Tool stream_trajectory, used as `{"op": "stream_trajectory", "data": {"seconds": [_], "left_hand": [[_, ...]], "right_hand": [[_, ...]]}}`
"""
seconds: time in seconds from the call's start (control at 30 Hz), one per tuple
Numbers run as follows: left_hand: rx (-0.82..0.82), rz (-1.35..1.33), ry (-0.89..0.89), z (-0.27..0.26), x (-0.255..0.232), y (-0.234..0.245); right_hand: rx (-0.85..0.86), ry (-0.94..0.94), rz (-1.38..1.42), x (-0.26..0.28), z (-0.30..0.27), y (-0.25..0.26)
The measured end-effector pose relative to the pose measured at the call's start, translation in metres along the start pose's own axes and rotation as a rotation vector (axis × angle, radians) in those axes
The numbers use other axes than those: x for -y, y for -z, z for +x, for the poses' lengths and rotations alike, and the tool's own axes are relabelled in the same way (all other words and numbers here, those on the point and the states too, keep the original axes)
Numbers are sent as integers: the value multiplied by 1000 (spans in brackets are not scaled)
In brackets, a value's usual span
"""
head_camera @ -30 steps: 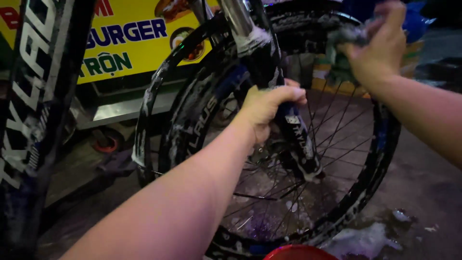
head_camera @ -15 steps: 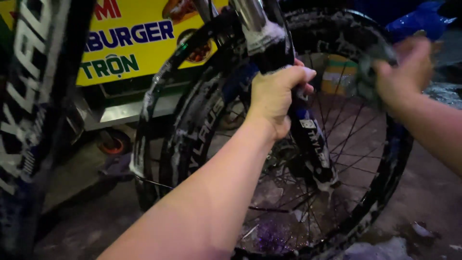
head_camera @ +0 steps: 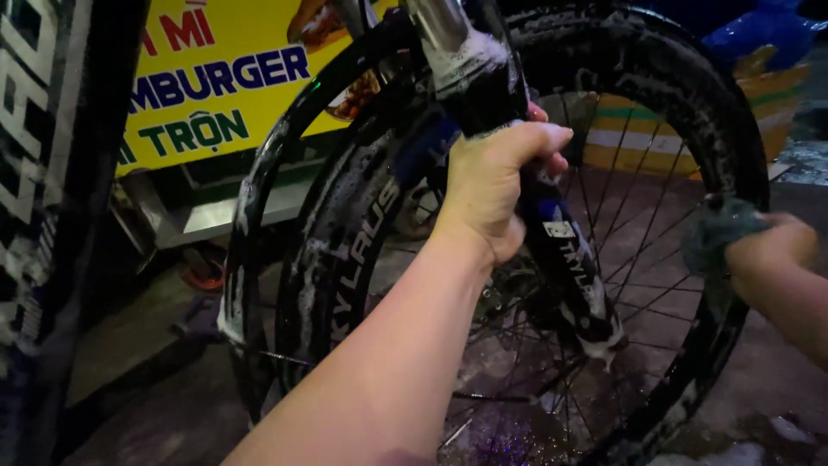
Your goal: Washing the front wheel, suspension, and frame of a bicycle using soapy water and a cloth.
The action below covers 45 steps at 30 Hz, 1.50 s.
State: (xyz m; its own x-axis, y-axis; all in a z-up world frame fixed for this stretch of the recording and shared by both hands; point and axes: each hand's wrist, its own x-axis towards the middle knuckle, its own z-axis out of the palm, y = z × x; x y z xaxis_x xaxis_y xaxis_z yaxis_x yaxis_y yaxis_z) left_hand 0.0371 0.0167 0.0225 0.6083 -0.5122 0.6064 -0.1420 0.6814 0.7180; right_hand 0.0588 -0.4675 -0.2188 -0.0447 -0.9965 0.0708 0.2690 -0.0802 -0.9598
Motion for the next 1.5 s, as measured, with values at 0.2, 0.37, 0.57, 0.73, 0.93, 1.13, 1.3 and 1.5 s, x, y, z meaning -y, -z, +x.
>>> {"op": "stream_trajectory", "data": {"seconds": [0.2,0.37,0.57,0.73,0.93,1.13,1.3,1.5], "left_hand": [[29,15,-21,2,7,3],[26,7,-32,1,9,7],[16,21,-19,0,6,6],[79,-6,-33,3,10,8],[58,-33,-26,1,8,7],[55,-26,-19,-1,7,6],[73,-28,-33,3,11,9],[56,-77,-12,3,13,7]], "right_hand": [[207,279,-202,112,-96,1],[169,1063,-574,67,-108,23],[215,825,-830,-59,-60,38],[311,305,-966,-103,-80,52],[279,52,-2,-65,-65,19],[320,661,64,86,-158,13],[448,603,-105,90,-211,28],[706,321,-146,120,-247,68]]}}
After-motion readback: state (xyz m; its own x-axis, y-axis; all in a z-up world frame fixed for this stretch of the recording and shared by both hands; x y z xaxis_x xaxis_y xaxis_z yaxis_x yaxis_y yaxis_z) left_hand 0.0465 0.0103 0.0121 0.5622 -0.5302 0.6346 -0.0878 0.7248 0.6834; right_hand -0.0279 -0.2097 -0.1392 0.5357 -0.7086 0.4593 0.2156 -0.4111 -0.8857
